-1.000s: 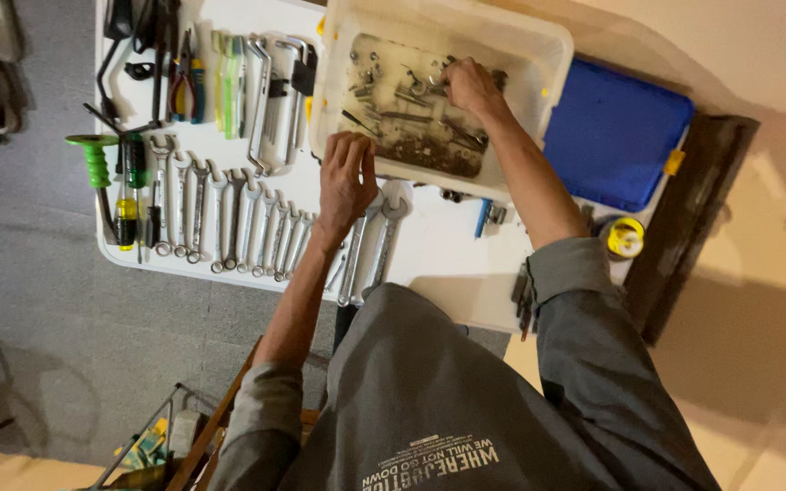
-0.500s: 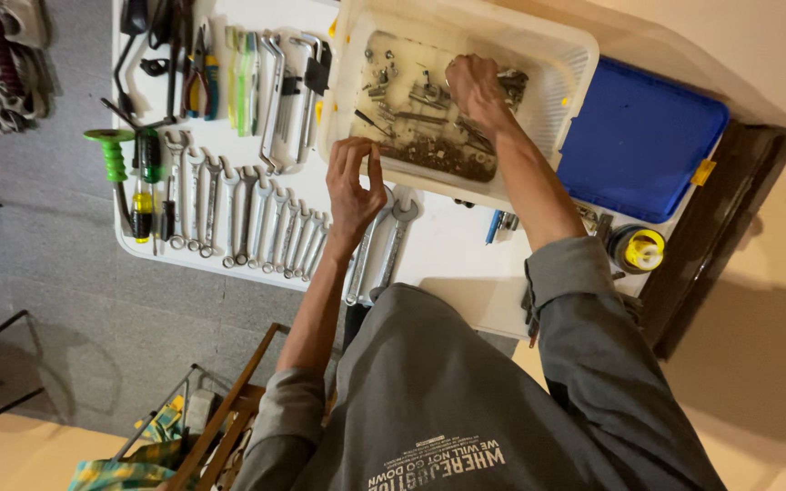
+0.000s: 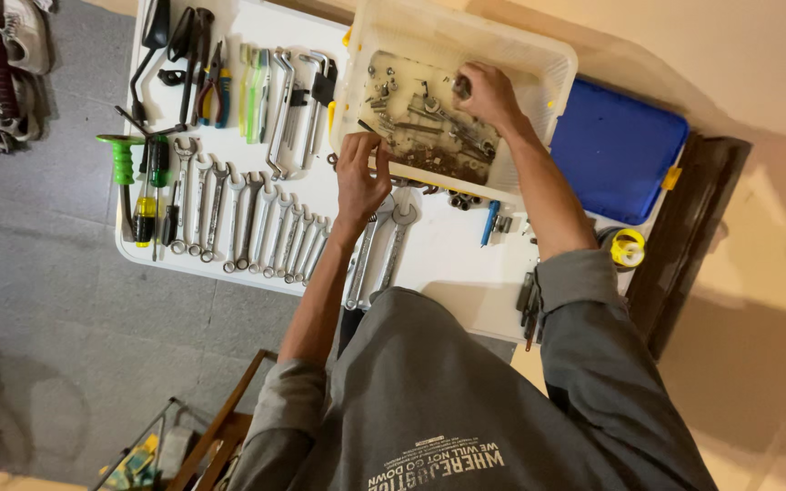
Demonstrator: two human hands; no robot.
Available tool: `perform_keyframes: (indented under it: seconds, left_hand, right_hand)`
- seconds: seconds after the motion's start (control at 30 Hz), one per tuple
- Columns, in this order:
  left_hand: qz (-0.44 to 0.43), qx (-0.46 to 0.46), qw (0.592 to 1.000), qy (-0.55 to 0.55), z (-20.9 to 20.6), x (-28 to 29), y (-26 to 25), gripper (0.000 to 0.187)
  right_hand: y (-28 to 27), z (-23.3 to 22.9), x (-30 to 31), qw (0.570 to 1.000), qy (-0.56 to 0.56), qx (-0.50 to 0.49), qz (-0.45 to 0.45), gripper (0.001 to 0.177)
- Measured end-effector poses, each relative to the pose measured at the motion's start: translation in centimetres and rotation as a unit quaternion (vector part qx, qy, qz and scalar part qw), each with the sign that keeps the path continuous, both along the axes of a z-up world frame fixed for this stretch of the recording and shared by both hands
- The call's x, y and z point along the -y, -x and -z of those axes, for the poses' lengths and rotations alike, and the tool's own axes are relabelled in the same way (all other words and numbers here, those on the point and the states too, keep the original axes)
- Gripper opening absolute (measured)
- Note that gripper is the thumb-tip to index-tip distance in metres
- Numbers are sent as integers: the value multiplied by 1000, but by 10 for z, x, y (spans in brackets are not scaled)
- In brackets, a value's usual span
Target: The person sits at a white table and takes wrenches one at a time out of a plastic bin, laying them out and arranging them in a row by size on the table. They continue sorting additional wrenches and small tools from the bin, building up an ordered lineup of tools on the table surface.
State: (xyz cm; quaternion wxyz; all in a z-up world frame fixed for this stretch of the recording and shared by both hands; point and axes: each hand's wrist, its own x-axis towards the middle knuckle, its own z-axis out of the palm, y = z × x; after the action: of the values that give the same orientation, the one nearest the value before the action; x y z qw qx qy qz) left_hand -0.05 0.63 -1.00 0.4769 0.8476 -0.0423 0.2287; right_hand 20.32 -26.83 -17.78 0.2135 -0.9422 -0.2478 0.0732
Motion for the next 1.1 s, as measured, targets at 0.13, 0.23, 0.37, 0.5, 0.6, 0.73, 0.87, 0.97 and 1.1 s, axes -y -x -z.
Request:
perform_keyframes:
  seconds: [0.13,0.23,0.37,0.5,0.6,0.73,0.87,0.97,1.1]
  left_hand:
    - [-8,-23,999,30,7,-3,-1,6]
    - [-6,-30,997,77,10,-6,-7,9]
    - [12,-109,990,84,1,-13,-15,17]
    - [146,-158,958,190,-11,-10,-17,43]
    - [248,-208,906,274,-22,8,-5,58]
    - [332,-225,823,402,-31,45,29,65]
    - [261,-247,877,318,-36,55,80,55]
    - [186,-208,923,265,-41,55,114,28]
    - [131,-205,963,116,-43,49,150,24]
  right_hand:
    - [9,-43,6,980,-189,-35,53,21]
    - [25,-89,-2,948,-309,-4,73,13]
    - [54,-165,-12,869,-491,-37,52,15]
    - [95,-231,-13,785,-610,-104,16,31]
    - [127,-253,-17,658,-725,-195,-52,27]
    - [164,-258,-20,540,-798,-249,-96,45]
    - [197,-252,-21,494,-814,-292,-84,64]
    - [220,-239,-27,497,-807,-309,-81,72]
    - [261,-217,-32,543,-782,-305,4,73]
